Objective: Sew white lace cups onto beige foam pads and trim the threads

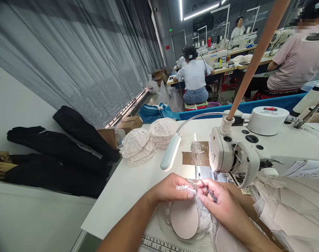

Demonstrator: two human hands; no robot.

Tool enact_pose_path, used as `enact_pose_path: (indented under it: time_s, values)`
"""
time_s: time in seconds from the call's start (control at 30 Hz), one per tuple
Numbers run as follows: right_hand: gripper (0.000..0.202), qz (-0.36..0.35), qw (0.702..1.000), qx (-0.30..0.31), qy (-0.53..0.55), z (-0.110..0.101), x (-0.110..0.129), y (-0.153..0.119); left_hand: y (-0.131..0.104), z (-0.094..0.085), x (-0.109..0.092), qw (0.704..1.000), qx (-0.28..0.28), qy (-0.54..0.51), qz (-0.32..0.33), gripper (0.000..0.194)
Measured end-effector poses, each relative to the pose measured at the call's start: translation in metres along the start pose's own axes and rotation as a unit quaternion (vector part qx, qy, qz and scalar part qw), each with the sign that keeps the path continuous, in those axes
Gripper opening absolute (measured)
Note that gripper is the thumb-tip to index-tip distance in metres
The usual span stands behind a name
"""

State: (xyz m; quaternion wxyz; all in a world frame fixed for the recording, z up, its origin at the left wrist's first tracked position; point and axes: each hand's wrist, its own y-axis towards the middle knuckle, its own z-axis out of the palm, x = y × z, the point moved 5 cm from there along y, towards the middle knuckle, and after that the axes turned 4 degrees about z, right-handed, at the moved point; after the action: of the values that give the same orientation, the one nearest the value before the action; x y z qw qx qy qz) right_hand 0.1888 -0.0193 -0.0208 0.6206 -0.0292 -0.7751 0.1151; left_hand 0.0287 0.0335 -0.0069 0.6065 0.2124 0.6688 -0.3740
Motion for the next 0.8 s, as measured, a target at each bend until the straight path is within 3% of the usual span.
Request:
enact_pose_path:
  time_s: [0.1, 0.2, 0.37, 0.8]
  values:
    - [0.047, 0.005, 0.998, -0.009, 0.066, -0.003, -0.003, 0.000, 0.001, 0.000, 0.001, 1.000, -0.019, -0.009, 0.002, 0.029]
    - [0.051, -0.001, 0.998, 0.029, 0.050, -0.007, -0.005, 0.002, 0.001, -0.001, 0.002, 0.999, -0.041, -0.022, 0.002, 0.030]
    - [0.042, -0.041, 0.997, 0.066, -0.026, -0.013, -0.003, 0.003, 0.003, 0.001, 0.001, 0.997, -0.042, -0.052, 0.025, 0.034]
    - [0.030, -0.036, 0.995, 0.091, -0.014, 0.001, 0.012, -0.002, 0.007, 0.008, 0.005, 0.999, -0.034, -0.031, -0.007, 0.036]
